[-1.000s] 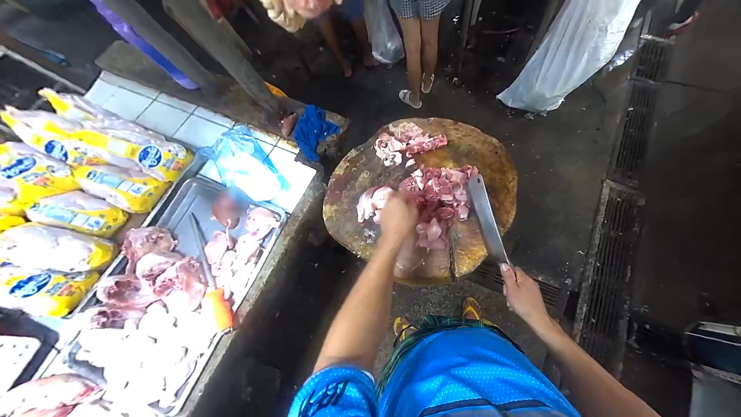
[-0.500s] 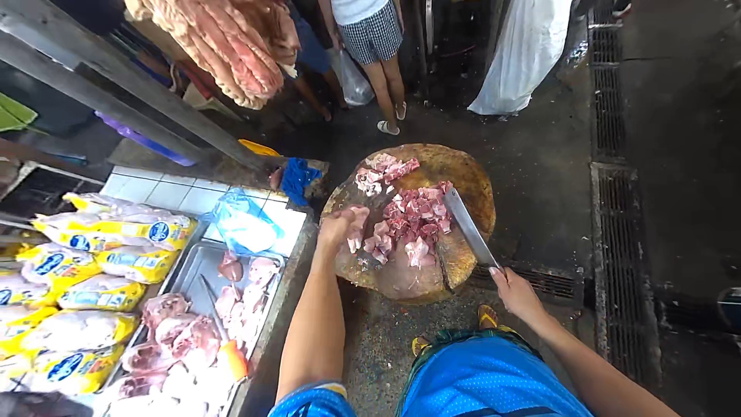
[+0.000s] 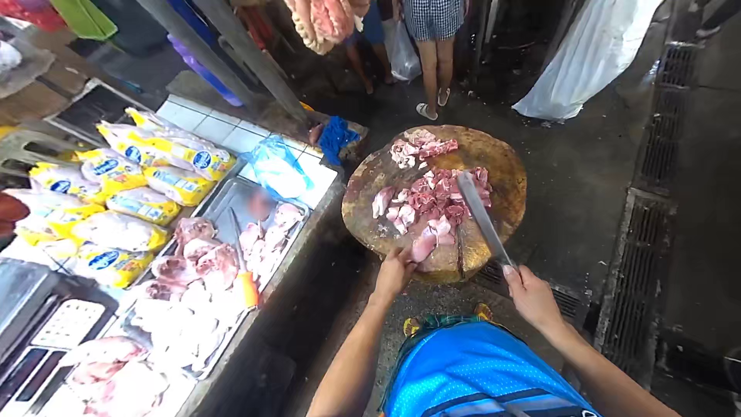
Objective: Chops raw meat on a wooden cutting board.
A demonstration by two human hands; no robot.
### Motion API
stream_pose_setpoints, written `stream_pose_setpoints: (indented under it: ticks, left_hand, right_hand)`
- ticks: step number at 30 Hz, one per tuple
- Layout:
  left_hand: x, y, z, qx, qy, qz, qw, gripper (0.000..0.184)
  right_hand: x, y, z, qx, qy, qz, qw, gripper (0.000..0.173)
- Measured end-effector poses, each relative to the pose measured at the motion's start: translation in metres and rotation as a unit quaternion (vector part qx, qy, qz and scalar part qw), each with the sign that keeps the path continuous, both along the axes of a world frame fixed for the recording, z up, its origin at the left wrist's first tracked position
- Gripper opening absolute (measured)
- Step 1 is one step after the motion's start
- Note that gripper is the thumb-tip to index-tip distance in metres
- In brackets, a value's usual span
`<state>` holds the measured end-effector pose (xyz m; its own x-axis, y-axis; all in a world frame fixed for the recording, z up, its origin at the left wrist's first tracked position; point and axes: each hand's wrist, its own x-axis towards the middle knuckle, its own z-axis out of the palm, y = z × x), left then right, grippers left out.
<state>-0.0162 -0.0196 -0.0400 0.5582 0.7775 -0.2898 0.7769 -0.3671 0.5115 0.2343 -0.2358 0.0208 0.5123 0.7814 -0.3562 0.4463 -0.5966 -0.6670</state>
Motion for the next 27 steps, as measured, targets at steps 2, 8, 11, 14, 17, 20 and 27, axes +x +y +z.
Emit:
stream_pose_setpoints:
  ticks: [2,8,11,14,17,20,27]
  left_hand:
    - [-0.002,-0.008,-0.004,-0.009,-0.037,0.035,0.999,0.048]
    - [-0.006,-0.014,0.003,-0.016,-0.115,0.139,0.984,0.019]
    - [-0.011,-0.019,-0.004,-0.028,-0.114,0.143,0.983,0.018]
    - [-0.014,-0.021,-0.012,-0.017,-0.100,0.125,0.987,0.022]
    - [-0.019,-0.027,-0.021,-0.008,-0.107,0.122,0.987,0.029]
    - [-0.017,-0.032,-0.025,-0.012,-0.131,0.129,0.983,0.036]
    - [-0.015,-0.038,-0.035,0.024,-0.159,0.161,0.974,0.023]
  right_hand:
    - [-0.014,0.000,0.018,0.076,-0.044,0.043,0.995,0.058]
    - [-0.051,0.040,0.050,0.414,-0.103,0.110,0.898,0.068]
    - [-0.055,0.033,0.013,0.279,-0.113,0.136,0.944,0.067]
    - [-0.034,0.039,0.009,-0.160,-0.010,0.156,0.975,0.067]
    - [-0.023,0.037,0.025,-0.188,0.001,0.106,0.976,0.065]
    - [-0.020,0.032,0.045,-0.066,-0.003,0.085,0.994,0.059]
    - [-0.058,0.040,0.012,0.211,-0.034,0.137,0.967,0.068]
